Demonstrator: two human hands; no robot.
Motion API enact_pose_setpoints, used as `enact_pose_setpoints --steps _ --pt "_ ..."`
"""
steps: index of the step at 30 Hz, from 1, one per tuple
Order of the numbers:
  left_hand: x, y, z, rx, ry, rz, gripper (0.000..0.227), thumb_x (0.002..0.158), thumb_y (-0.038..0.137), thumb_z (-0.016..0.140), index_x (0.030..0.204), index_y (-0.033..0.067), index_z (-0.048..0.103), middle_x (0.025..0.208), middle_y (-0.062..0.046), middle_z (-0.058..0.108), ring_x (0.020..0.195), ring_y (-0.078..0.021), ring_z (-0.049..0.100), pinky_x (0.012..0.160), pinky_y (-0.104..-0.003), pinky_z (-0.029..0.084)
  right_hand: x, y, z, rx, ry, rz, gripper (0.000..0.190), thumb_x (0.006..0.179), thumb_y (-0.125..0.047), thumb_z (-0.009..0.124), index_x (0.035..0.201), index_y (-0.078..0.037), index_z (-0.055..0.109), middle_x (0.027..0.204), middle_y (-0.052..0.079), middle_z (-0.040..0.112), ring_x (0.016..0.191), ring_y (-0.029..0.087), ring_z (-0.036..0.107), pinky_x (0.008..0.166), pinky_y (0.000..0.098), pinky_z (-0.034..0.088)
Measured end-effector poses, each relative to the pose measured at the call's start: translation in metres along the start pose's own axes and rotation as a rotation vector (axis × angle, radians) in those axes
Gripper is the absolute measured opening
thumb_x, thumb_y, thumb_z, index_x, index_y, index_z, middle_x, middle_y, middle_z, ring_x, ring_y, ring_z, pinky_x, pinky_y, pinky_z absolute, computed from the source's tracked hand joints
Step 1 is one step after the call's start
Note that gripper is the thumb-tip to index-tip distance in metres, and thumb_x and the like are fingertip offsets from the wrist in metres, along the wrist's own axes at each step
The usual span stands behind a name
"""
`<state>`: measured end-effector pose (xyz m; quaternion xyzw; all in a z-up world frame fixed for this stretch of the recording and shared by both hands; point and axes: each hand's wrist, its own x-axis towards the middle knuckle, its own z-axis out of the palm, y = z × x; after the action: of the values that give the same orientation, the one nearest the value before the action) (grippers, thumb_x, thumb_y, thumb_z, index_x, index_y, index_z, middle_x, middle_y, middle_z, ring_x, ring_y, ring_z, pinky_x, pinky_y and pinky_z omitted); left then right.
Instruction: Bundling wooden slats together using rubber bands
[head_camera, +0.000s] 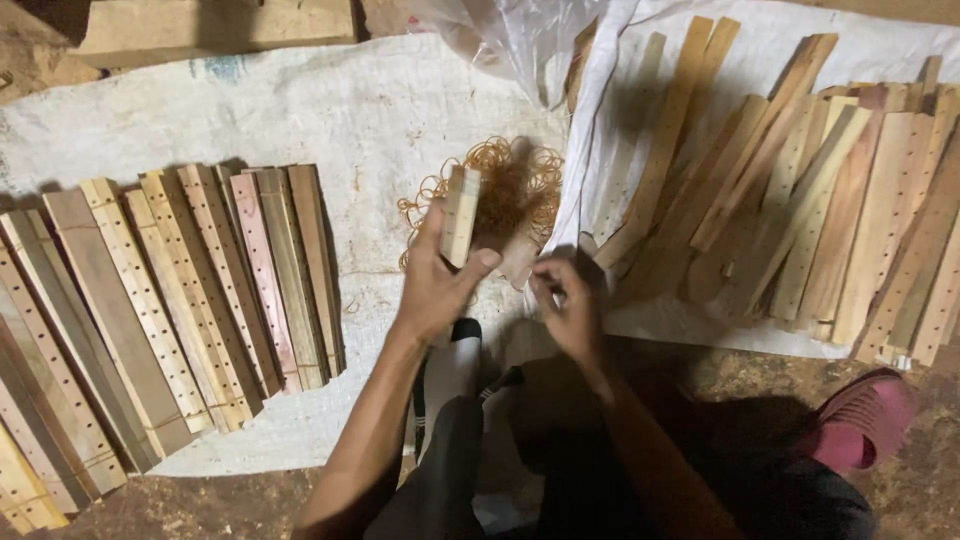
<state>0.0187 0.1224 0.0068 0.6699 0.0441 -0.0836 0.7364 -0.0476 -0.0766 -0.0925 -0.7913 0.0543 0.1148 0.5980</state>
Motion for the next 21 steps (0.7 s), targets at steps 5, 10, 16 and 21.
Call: enact_pose_setpoints --steps 5,10,16,21 --pt "0.001 0.037 -0.011 0.186 0.204 -0.177 0.023 0.09 0.026 0.08 0.082 0.0109 0.063 0.063 0.0 0.056 0.062 -0.0089 0.048 0.059 -0.024 0.037 0.046 0.003 0.028 -0.384 0.143 -0.201 0.007 0.092 -0.013 0.074 0.096 -0.018 0.072 0.077 0.006 0.067 0.074 0.032 0.07 0.067 0.0417 0.058" --pt "-0.009 0.037 -0.023 0.288 0.165 -0.277 0.028 0.089 0.032 0.08 0.083 0.0093 0.064 0.062 -0.004 0.054 0.061 -0.0148 0.048 0.06 -0.029 0.038 0.07 0.021 0.066 -0.469 0.189 -0.255 0.01 0.088 -0.013 0.077 0.095 -0.017 0.072 0.081 0.005 0.065 0.076 0.033 0.07 0.068 0.0448 0.058" --pt "-0.014 0.022 -0.031 0.308 0.198 -0.395 0.028 0.091 0.035 0.076 0.086 0.0105 0.066 0.062 -0.006 0.056 0.063 -0.017 0.052 0.062 -0.031 0.042 0.076 0.005 0.084 -0.582 0.162 -0.237 0.023 0.084 -0.019 0.079 0.104 -0.023 0.07 0.091 0.004 0.061 0.083 0.034 0.07 0.073 0.048 0.059" --pt "-0.014 0.008 -0.037 0.34 0.155 -0.448 0.03 0.092 0.038 0.074 0.09 0.0089 0.065 0.068 -0.01 0.058 0.07 -0.0227 0.056 0.067 -0.035 0.045 0.091 0.028 0.089 -0.657 0.222 -0.368 0.016 0.083 -0.018 0.08 0.093 -0.025 0.071 0.085 -0.002 0.058 0.079 0.027 0.069 0.072 0.0391 0.058"
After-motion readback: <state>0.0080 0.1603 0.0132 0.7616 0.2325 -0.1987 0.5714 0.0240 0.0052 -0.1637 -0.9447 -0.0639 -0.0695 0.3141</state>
